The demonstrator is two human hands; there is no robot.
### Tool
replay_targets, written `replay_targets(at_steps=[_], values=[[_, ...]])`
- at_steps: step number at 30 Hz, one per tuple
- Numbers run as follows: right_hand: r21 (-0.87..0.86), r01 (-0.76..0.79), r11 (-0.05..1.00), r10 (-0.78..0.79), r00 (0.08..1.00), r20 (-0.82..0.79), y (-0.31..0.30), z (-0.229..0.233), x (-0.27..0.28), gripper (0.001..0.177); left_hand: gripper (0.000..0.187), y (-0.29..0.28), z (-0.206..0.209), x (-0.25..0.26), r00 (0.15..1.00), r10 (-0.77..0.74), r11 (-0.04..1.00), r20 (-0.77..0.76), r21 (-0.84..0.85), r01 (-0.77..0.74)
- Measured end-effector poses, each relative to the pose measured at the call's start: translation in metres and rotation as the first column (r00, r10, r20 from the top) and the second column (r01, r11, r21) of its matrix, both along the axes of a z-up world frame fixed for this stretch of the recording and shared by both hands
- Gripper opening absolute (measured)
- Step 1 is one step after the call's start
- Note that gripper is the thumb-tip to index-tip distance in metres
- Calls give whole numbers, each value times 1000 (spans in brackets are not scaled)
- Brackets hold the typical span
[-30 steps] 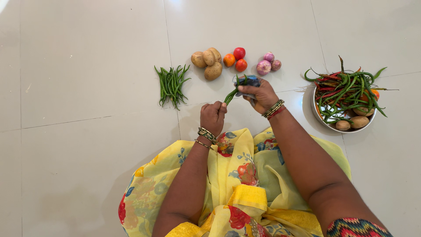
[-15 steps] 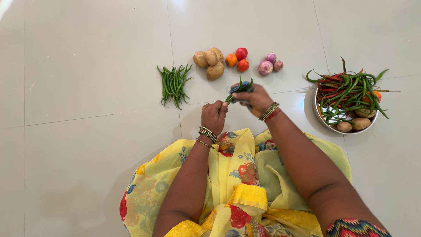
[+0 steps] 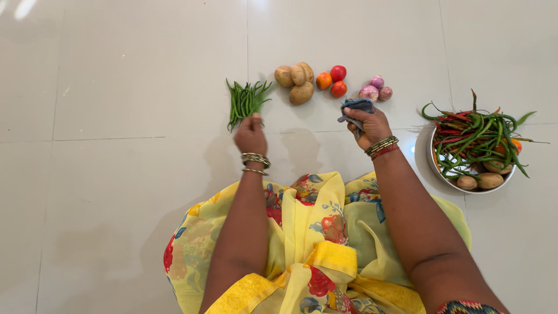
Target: The person sits on the floor and peels green chilies and potatoes using a small knife. They handle the vegetables one at a time, removing the skin and placing the peeled items into a metal bowl.
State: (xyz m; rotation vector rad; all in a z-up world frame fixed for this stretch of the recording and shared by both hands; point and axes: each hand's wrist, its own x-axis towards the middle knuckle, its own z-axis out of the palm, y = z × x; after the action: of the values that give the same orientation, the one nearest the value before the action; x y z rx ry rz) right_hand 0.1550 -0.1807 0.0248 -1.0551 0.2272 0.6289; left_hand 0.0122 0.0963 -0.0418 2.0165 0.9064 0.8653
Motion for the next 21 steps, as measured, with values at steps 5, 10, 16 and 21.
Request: replay_targets(at_steps=[5,10,16,21], values=[[-30,-18,999,18,1000,1,0,1,-2,21,34,60,-11,-6,920,358,930,-160,-30,-367],[-55,-36,998,36,999,-9,0,4,-3,21,33,94,-37,-12,839,476,872,-265,13,-490],[-77,-75,994,74,997,-20,3,4,-5,20,30,101,-54,-9,819,453,876,-352,6,-482],[-86,-90,992,87,996,-27,6,4,-6,23,27,93,-55,-9,833,428,898,-350,57,-437]])
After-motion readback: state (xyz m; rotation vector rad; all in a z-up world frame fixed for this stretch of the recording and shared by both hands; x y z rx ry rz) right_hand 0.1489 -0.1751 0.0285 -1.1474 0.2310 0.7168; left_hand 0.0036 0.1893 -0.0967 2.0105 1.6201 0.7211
